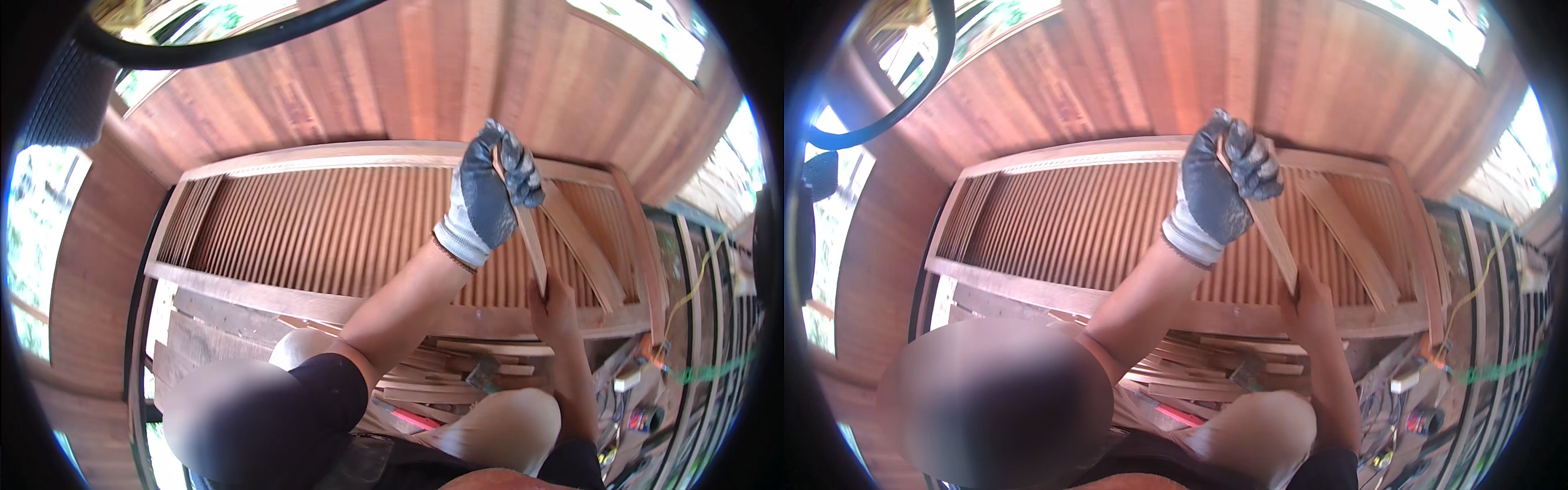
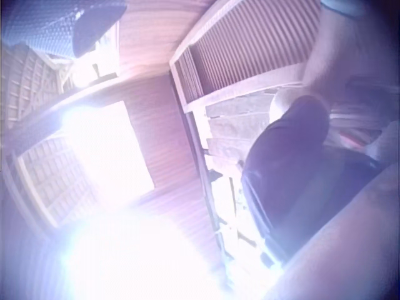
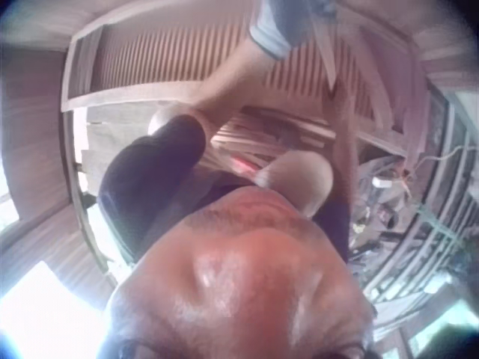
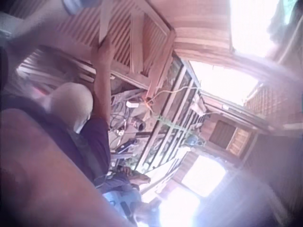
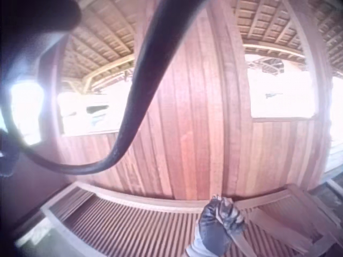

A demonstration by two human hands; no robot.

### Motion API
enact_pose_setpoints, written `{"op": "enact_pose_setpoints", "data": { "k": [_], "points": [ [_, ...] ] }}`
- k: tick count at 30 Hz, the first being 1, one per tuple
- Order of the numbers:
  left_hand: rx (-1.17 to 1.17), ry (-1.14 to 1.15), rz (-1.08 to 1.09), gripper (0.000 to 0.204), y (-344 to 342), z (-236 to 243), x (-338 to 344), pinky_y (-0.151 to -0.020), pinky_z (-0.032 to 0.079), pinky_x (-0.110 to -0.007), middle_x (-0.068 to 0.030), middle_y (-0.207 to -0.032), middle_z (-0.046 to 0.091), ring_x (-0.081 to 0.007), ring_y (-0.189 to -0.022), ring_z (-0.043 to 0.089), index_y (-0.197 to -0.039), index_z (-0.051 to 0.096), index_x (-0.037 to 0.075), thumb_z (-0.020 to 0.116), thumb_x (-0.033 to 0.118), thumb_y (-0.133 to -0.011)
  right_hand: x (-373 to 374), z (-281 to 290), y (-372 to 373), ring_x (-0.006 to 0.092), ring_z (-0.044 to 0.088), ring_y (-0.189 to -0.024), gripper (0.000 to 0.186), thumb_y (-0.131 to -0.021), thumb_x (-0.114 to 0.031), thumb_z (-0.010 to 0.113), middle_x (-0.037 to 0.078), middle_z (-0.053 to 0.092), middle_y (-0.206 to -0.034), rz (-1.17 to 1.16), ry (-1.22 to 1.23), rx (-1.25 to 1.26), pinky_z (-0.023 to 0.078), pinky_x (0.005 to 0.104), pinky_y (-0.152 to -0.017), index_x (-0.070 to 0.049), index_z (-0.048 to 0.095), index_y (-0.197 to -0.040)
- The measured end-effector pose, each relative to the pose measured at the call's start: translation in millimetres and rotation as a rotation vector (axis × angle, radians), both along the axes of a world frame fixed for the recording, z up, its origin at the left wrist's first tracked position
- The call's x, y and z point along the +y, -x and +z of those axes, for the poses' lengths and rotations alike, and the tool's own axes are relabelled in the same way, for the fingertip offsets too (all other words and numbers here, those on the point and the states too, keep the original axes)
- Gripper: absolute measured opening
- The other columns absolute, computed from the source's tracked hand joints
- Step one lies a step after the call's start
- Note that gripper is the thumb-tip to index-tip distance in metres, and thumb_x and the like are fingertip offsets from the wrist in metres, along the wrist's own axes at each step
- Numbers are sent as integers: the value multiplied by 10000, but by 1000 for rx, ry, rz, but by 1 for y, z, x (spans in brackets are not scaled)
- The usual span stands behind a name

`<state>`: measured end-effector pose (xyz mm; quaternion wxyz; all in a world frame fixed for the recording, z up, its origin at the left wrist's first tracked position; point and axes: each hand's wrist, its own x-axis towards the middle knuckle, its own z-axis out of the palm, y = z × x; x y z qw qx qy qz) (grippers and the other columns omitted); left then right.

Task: The person installs wooden slats into a curved ceiling structure. They use a power drill to secure pieces, apply glue from a bottle, and tap slats into place with a hammer. The person also uses a hand saw to trim a slat and fits it into the assembly.

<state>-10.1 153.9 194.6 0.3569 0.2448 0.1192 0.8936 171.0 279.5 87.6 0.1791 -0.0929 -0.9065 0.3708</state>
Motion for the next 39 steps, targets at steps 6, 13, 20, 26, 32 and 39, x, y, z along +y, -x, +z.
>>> {"op": "enact_pose_setpoints", "data": {
  "k": [6,13,20,26,32,39],
  "points": [
    [-125,-56,354,454,34,0,-81,-504,406,-307,23,-596,481,-130,-507,467,-785,588,160,506,513,-1059,-35,25,60,123,501,-520,108,-1000,-154,653,-12,507,-632,419,637,-483,392,303,-492,-62,599,-982],
    [128,-176,400,411,150,-10,-176,-588,485,-327,29,-670,597,-140,-561,546,-918,667,147,490,496,-1044,-87,43,115,79,499,-556,217,-1014,-187,642,-18,524,-718,728,895,-444,405,250,-500,-52,577,-1173],
    [-65,710,602,652,149,-163,-76,-958,518,-465,-178,-1096,680,-319,-970,671,-1357,501,9,463,578,-1040,-14,-55,85,208,682,-827,387,-941,-252,728,137,708,-918,110,214,-138,528,351,-723,35,625,-1180],
    [546,1180,211,396,59,-327,-21,-819,566,-331,-57,-1076,759,-213,-926,713,-1281,656,61,648,316,-980,-19,-89,89,355,702,-940,425,-902,-285,747,238,703,-967,-170,120,-330,527,445,-820,49,643,-1144],
    [610,1412,340,311,2,-289,-16,-794,574,-368,-131,-1101,758,-230,-878,730,-1235,694,45,659,243,-998,2,-131,104,446,672,-1089,409,-878,-256,731,297,702,-1044,-206,106,-290,529,512,-904,51,609,-1119],
    [323,1380,221,321,0,-271,-13,-798,560,-297,-71,-1083,757,-148,-923,695,-1256,694,41,671,247,-1012,12,-153,116,258,681,-958,301,-965,-237,615,165,714,-1011,-122,798,-231,518,385,-847,32,662,-1091]
  ]
}}
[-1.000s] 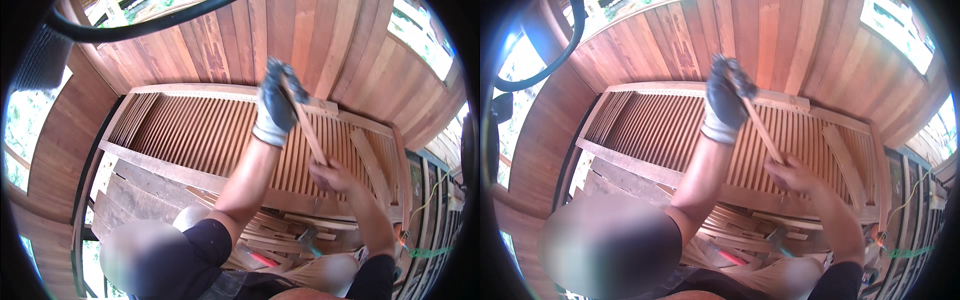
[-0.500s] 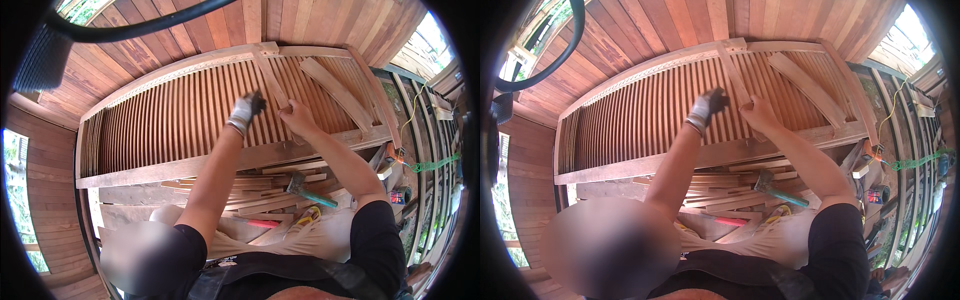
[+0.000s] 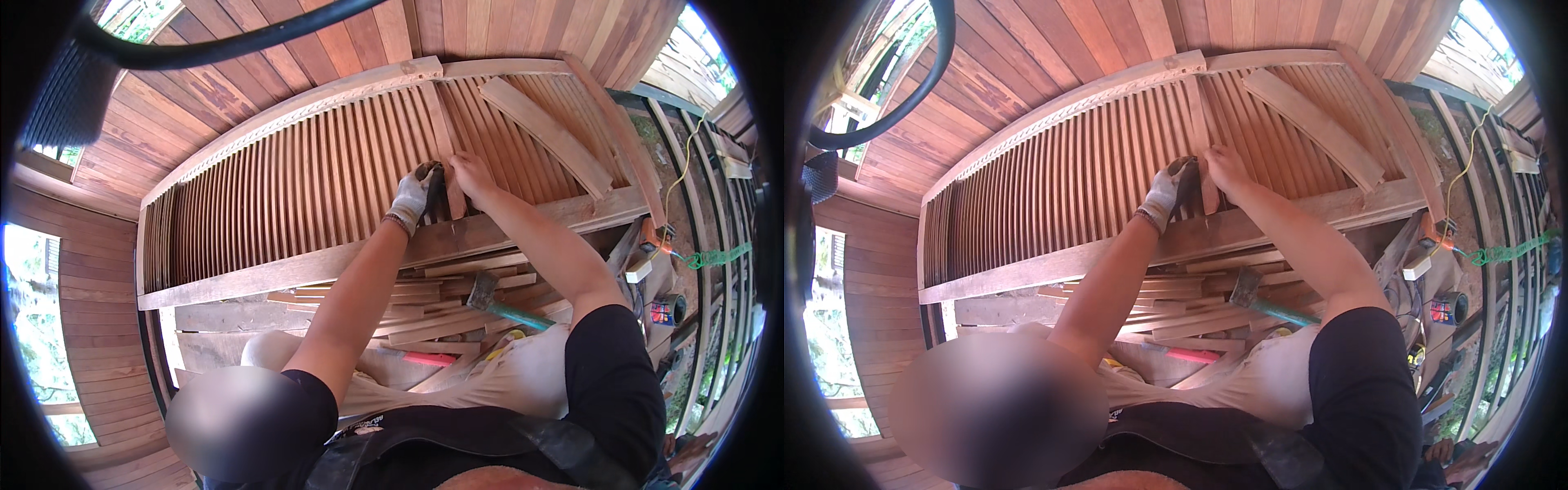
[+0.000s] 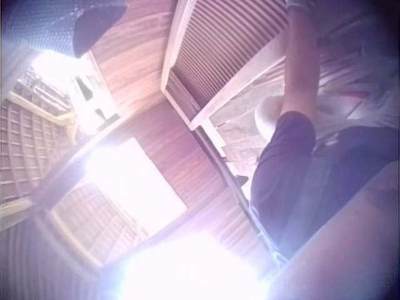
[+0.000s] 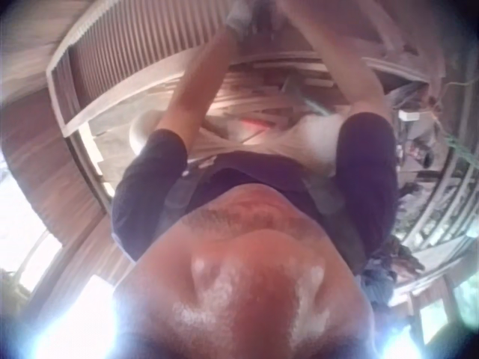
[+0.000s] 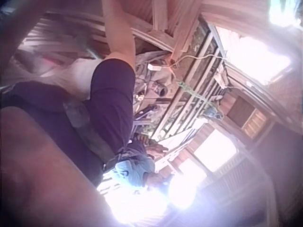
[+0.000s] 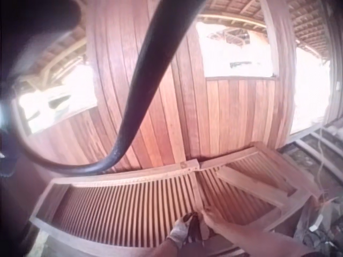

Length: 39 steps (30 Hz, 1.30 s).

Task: The person installs wooden slats into a curved ceiling structure. They use a power drill to secure pieces, apply glue from a bottle, and tap slats into place with a hammer. The person also uses a hand saw to trim a slat and fits it into the assembly.

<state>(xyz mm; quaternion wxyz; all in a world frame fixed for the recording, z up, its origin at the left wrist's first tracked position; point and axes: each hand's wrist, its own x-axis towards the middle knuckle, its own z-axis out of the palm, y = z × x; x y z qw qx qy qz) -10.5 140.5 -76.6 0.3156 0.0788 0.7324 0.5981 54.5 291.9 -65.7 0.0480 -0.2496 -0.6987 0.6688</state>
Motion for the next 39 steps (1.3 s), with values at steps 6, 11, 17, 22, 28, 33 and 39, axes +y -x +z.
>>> {"op": "enact_pose_setpoints", "data": {
  "k": [6,11,17,22,28,33,39],
  "points": [
    [116,74,-39,437,4,-10,-7,-746,571,-323,-73,-1058,746,-169,-865,695,-1320,659,78,641,376,-1000,-13,-9,1,148,549,-778,273,-995,-234,582,81,614,-825,-65,-205,95,444,351,-710,26,658,-959],
    [161,-13,-12,369,-2,-10,-4,-767,571,-318,-86,-1048,745,-168,-877,696,-1278,682,80,654,317,-996,-15,4,-1,153,552,-776,293,-1006,-235,569,80,617,-804,-10,-131,59,442,361,-708,39,650,-943],
    [280,-6,-4,322,10,-43,-2,-797,567,-303,-83,-1051,744,-152,-910,689,-1251,684,41,676,230,-990,-21,4,1,157,550,-765,280,-999,-217,550,92,605,-785,-48,-225,26,442,359,-703,40,644,-935],
    [382,64,28,320,22,-70,0,-783,568,-292,-78,-1082,738,-144,-899,685,-1250,669,18,693,193,-983,-21,-5,6,265,670,-803,318,-986,-230,542,206,678,-836,-38,-216,72,486,431,-709,64,657,-956],
    [275,1,88,326,22,-73,-2,-809,564,-291,-76,-1106,730,-149,-918,681,-1278,642,19,689,144,-981,-20,-9,14,185,592,-800,282,-1012,-209,544,115,633,-838,8,-235,42,463,369,-718,52,647,-991],
    [247,-50,90,334,11,-48,-1,-849,560,-297,-79,-1126,732,-157,-972,683,-1288,632,11,686,103,-972,-14,-20,16,144,558,-807,289,-1038,-231,560,74,632,-861,25,-252,34,457,332,-735,38,664,-1056],
    [577,474,-237,322,-24,50,-14,-937,559,-381,-160,-1198,710,-308,-1058,697,-1299,625,35,599,210,-1030,-3,-11,10,227,628,-909,380,-1036,-288,551,173,682,-1002,-3,-349,-5,487,380,-806,48,658,-1178]
  ]
}}
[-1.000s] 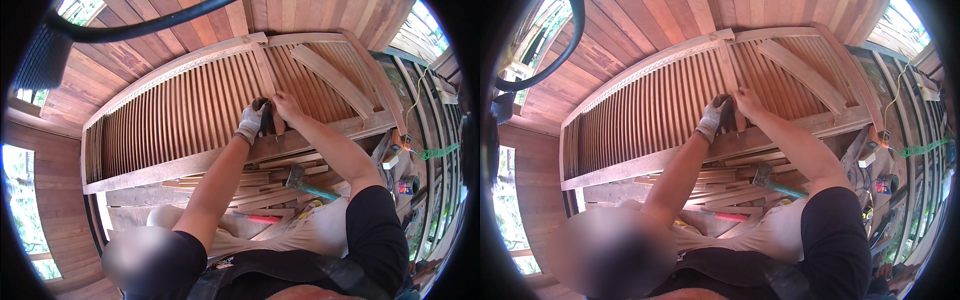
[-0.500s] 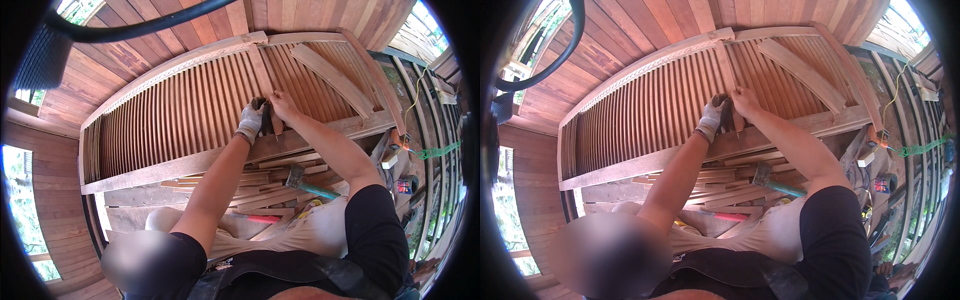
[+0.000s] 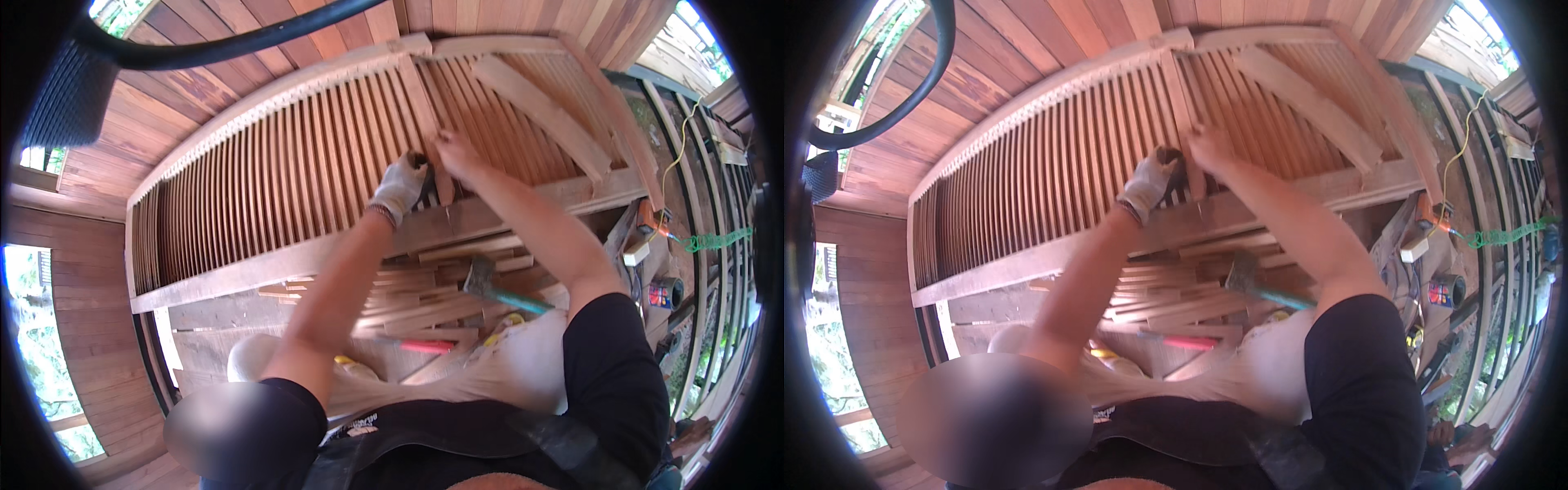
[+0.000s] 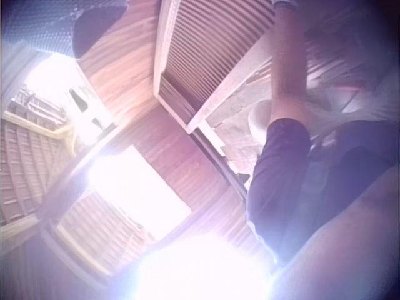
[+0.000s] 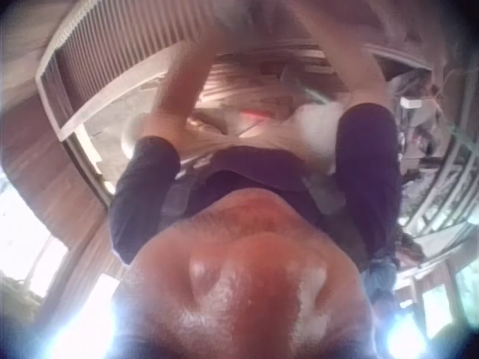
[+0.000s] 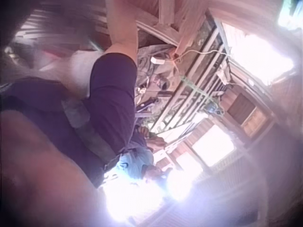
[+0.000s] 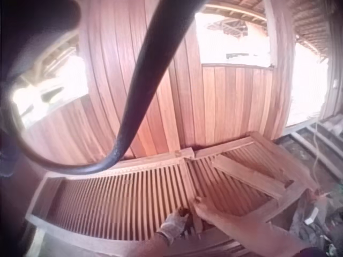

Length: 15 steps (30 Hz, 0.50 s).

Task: The person installs wooden slats into a curved ceiling structure. They use a power drill to secure pieces, apply glue from a bottle, and tap slats into place with a hammer. The person also uses a hand saw to trim a slat and fits it into the assembly.

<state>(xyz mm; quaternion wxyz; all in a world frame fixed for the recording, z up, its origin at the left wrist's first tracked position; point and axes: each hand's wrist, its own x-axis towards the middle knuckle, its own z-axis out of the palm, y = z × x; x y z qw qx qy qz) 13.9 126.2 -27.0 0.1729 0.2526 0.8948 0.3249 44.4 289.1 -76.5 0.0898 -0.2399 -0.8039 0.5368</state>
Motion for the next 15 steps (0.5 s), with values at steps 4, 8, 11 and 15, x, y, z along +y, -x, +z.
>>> {"op": "enact_pose_setpoints", "data": {
  "k": [4,8,11,15],
  "points": [
    [-34,270,-348,670,-2,4,-26,-1037,508,-427,-216,-1315,619,-384,-1190,630,-1390,538,6,638,514,-964,-21,24,-1,324,665,-955,359,-1006,-226,538,257,689,-1075,-24,164,29,514,436,-841,89,622,-1154],
    [36,447,-512,952,-47,53,-35,-1107,452,-463,-260,-1371,570,-394,-1284,565,-1446,466,-43,696,663,-850,1,1,0,221,646,-978,458,-1057,-324,545,129,690,-1050,40,66,-56,511,366,-883,51,565,-1319],
    [268,433,-645,1050,-47,33,-69,-1147,405,-470,-277,-1386,554,-407,-1328,521,-1486,427,-51,727,682,-795,-17,36,-3,163,622,-946,353,-1063,-279,543,101,658,-962,101,350,-69,499,330,-847,49,608,-1178],
    [223,518,-603,1010,-55,41,-44,-1130,413,-470,-264,-1387,550,-412,-1323,514,-1462,456,-37,759,638,-775,-12,26,-6,128,552,-810,323,-1056,-267,557,66,626,-890,38,272,-47,471,330,-742,40,632,-1124]
  ]
}}
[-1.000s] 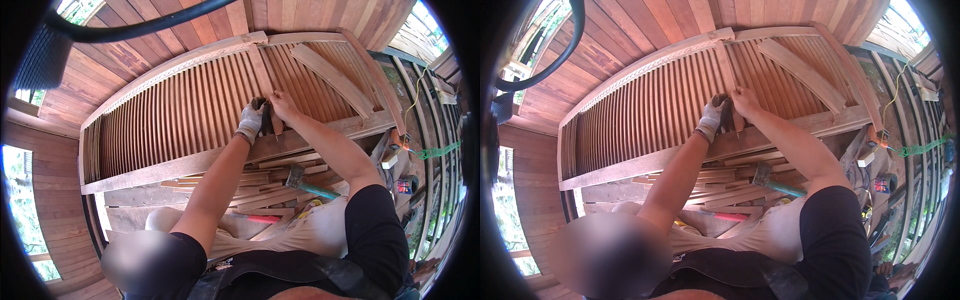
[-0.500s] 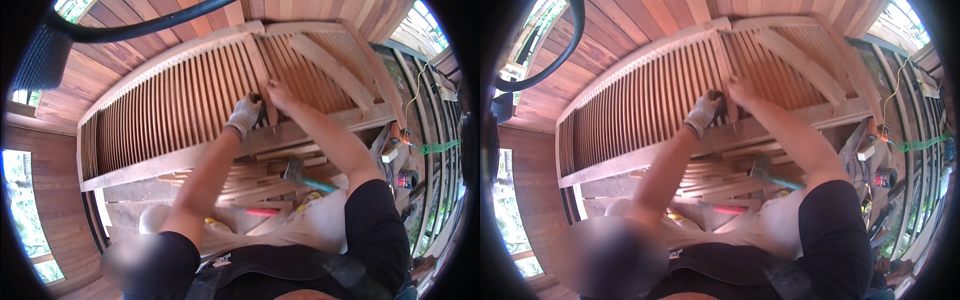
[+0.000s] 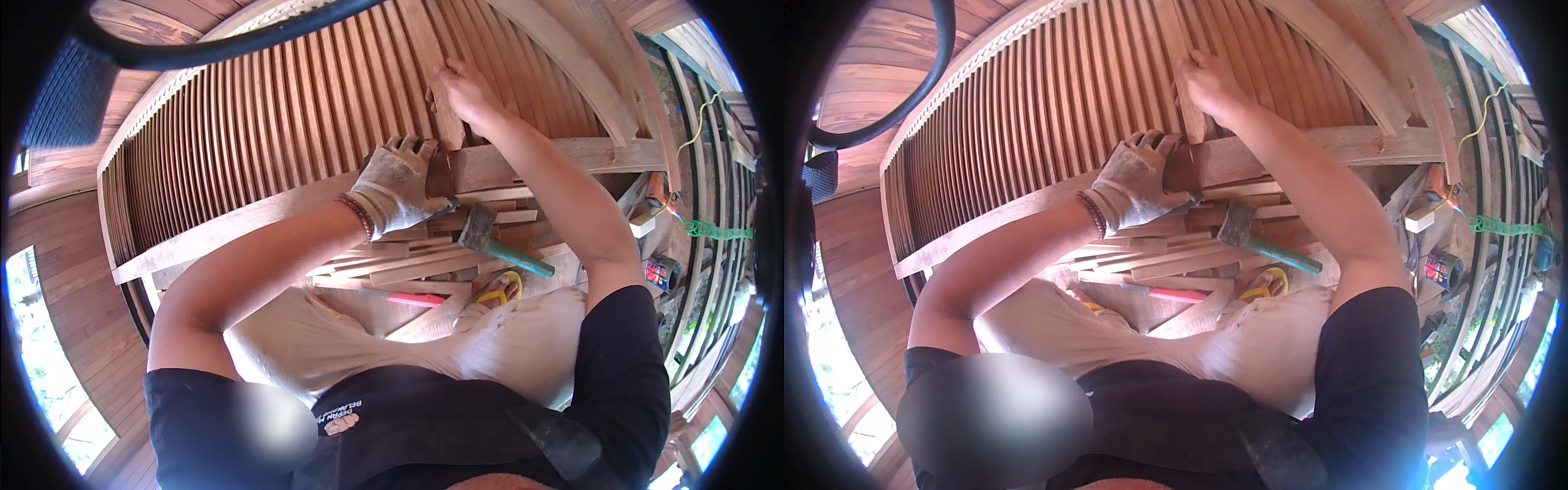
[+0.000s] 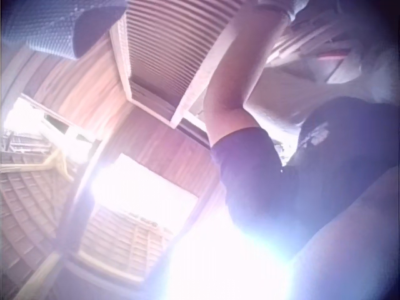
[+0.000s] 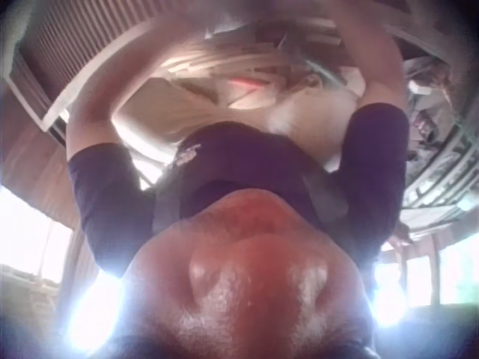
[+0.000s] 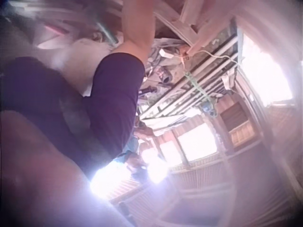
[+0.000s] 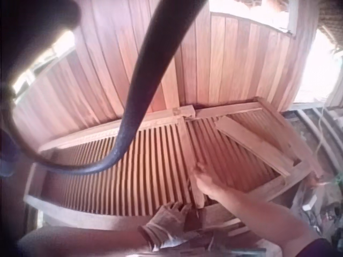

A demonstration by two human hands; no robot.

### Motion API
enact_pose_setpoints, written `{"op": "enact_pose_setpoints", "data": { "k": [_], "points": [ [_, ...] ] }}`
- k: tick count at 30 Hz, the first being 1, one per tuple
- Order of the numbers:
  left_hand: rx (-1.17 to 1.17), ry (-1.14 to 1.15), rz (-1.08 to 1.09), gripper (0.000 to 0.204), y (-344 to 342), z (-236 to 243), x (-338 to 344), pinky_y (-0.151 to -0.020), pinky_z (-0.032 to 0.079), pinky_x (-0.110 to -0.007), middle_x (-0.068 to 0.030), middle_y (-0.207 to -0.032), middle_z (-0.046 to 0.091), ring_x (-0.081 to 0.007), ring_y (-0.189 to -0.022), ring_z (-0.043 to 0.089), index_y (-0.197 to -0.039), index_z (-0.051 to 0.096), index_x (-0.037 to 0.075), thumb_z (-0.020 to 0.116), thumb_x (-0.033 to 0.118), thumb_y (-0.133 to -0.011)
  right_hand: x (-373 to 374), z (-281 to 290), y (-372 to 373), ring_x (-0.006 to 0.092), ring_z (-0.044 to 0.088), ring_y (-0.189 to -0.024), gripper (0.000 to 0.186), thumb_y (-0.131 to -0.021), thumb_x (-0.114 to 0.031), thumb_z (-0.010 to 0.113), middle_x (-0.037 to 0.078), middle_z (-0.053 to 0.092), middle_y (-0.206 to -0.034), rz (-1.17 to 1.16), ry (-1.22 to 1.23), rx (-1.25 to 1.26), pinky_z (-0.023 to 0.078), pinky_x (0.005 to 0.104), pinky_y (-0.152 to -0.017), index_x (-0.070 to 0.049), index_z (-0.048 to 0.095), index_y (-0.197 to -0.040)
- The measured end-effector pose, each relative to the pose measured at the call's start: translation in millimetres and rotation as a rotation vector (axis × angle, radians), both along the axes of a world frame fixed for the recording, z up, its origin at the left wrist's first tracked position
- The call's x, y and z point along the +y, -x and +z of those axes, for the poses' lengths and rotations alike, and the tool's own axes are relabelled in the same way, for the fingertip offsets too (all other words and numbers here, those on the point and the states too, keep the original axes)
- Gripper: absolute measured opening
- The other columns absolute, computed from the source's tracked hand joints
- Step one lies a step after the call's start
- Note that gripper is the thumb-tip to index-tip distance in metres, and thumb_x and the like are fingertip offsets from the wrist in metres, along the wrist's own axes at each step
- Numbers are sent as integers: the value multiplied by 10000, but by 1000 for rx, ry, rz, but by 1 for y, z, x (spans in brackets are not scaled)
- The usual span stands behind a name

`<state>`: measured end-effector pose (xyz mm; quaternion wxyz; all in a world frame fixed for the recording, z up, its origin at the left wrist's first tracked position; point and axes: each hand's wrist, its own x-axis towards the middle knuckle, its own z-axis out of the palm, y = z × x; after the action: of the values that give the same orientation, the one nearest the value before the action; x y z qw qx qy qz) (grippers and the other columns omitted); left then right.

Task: The person installs wooden slats into a curved ceiling structure. They use a power drill to secure pieces, apply glue from a bottle, and tap slats into place with a hammer. The person also uses a hand saw to trim a slat and fits it into the assembly.

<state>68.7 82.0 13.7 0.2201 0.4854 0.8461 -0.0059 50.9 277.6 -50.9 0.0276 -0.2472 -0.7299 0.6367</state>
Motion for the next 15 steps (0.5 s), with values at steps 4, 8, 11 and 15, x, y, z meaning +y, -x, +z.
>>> {"op": "enact_pose_setpoints", "data": {
  "k": [4,8,11,15],
  "points": [
    [36,-68,109,937,-8,-11,3,-1103,425,-493,-234,-1360,563,-402,-1300,523,-1410,510,0,800,585,-737,7,-7,6,100,477,-680,271,-1041,-253,559,16,539,-747,50,-21,-2,411,323,-604,12,615,-1031],
    [56,-110,176,917,-12,-15,2,-1084,422,-523,-216,-1319,577,-389,-1270,534,-1362,546,31,839,544,-662,11,4,6,76,424,-629,262,-1038,-257,573,-12,486,-690,97,-94,15,365,317,-551,-14,595,-943],
    [35,-171,180,932,-11,-26,-5,-1080,410,-530,-209,-1309,573,-387,-1262,530,-1343,557,35,854,529,-610,9,0,5,67,386,-623,269,-1044,-254,574,-36,448,-683,107,-49,16,339,312,-543,-32,581,-892],
    [18,-230,161,921,-11,-27,-6,-1054,409,-537,-189,-1269,570,-379,-1210,547,-1322,569,40,861,515,-590,15,-13,3,59,375,-604,275,-1049,-234,565,-33,434,-659,86,110,117,329,307,-526,-41,549,-854]
  ]
}}
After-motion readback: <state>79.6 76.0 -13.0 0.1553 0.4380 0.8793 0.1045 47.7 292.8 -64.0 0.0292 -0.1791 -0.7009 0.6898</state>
